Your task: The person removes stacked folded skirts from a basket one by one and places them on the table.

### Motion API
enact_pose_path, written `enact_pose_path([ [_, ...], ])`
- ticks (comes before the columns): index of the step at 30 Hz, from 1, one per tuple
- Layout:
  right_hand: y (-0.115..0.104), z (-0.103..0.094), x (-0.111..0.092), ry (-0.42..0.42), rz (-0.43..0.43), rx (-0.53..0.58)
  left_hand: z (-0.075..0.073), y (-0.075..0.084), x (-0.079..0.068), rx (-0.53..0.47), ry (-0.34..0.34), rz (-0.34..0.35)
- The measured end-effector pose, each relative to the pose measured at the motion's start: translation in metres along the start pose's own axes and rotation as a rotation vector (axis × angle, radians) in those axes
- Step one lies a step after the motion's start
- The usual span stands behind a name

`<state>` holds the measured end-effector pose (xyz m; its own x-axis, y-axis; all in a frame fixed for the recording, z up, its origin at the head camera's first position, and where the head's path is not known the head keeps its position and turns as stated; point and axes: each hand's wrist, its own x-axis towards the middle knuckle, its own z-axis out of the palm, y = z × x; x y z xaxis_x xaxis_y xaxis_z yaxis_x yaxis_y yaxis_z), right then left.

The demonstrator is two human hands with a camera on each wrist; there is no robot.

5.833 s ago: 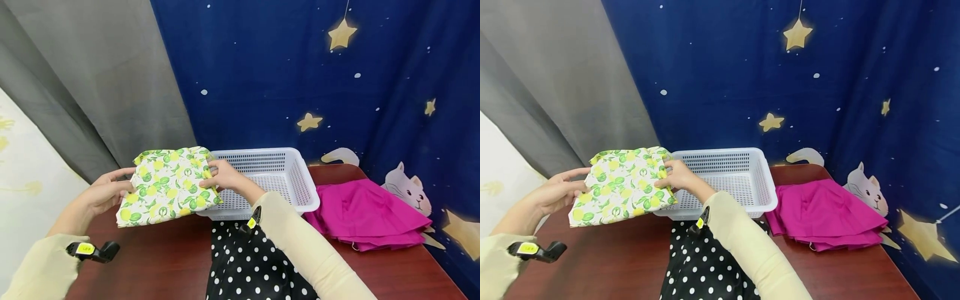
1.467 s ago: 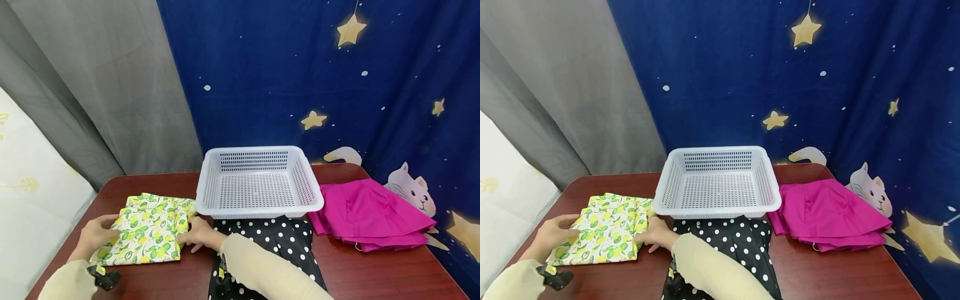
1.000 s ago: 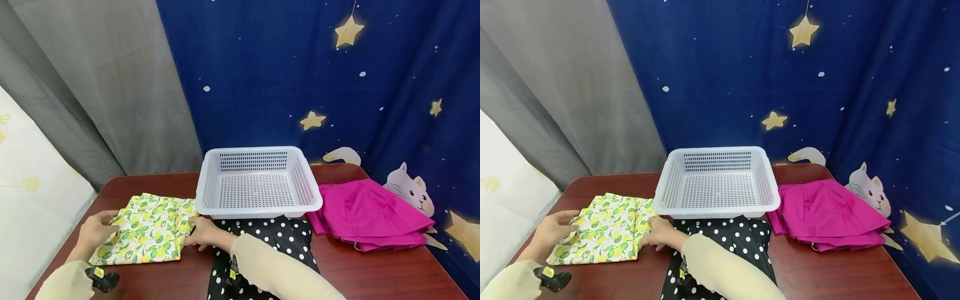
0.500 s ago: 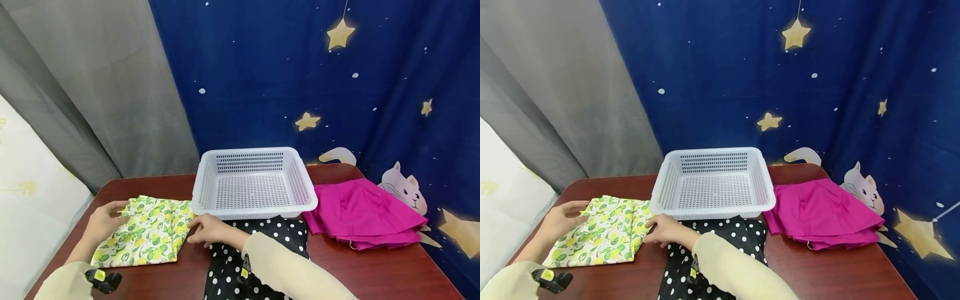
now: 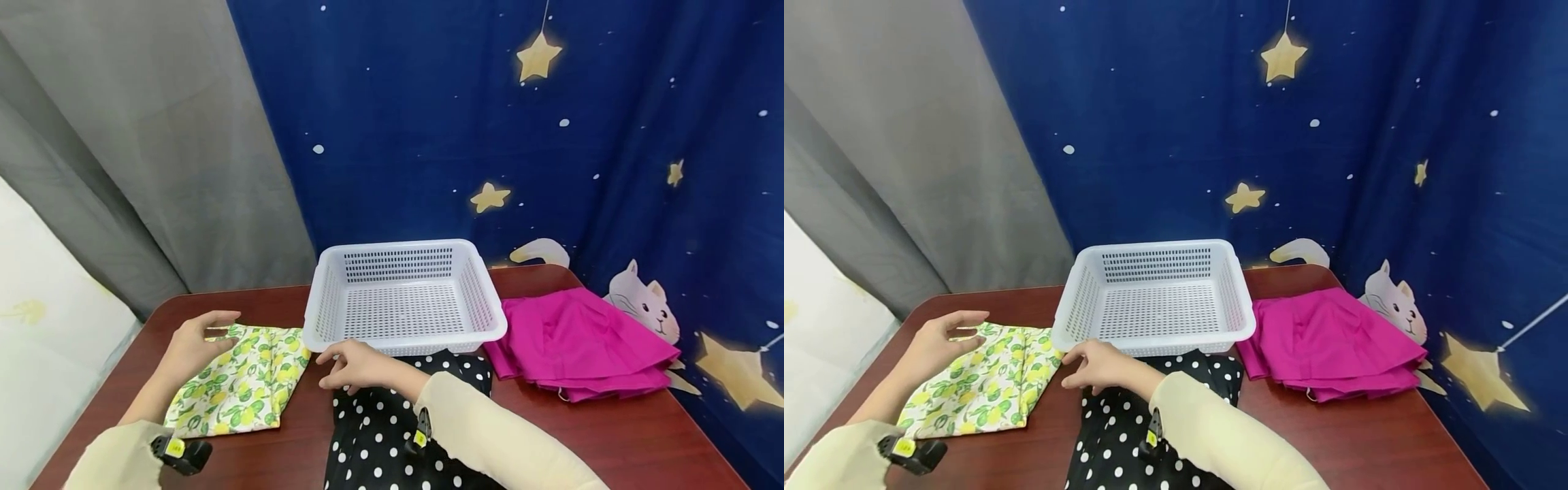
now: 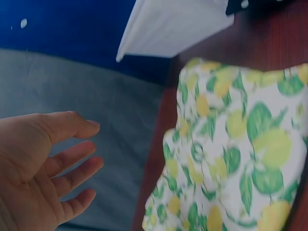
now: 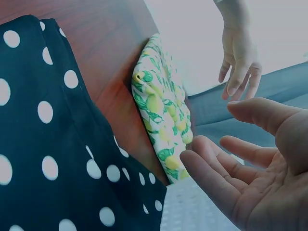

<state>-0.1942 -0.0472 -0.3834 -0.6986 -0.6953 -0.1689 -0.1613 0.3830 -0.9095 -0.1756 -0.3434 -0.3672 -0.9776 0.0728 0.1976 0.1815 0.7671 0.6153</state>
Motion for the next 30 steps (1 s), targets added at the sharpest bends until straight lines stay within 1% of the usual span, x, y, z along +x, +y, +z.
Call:
enact_pose_path([
  [6, 0.001, -0.015, -0.01, 0.007, -0.024, -0.022, 0.002, 0.017, 0.013, -0.011, -0.027, 0.026],
  [8, 0.0, -0.021, -0.013, 0.012, -0.032, -0.031, 0.003, 0.021, 0.017, -0.005, -0.027, 0.048],
  [12, -0.003, -0.036, -0.017, 0.038, -0.033, -0.056, 0.003, 0.024, 0.021, 0.008, -0.015, 0.083],
  [15, -0.005, -0.049, -0.019, 0.072, -0.027, -0.074, 0.002, 0.026, 0.025, 0.01, -0.013, 0.09],
  [19, -0.007, -0.07, -0.02, 0.1, -0.027, -0.097, 0.001, 0.028, 0.031, 0.009, -0.02, 0.077],
  [22, -0.006, -0.089, -0.021, 0.111, -0.015, -0.095, 0.0, 0.031, 0.036, 0.01, -0.023, 0.067],
  [25, -0.003, -0.108, -0.023, 0.128, 0.015, -0.058, 0.0, 0.034, 0.04, 0.003, -0.031, 0.065],
  [30, 0.006, -0.141, -0.03, 0.147, 0.032, 0.017, -0.002, 0.038, 0.047, -0.008, -0.045, 0.068],
])
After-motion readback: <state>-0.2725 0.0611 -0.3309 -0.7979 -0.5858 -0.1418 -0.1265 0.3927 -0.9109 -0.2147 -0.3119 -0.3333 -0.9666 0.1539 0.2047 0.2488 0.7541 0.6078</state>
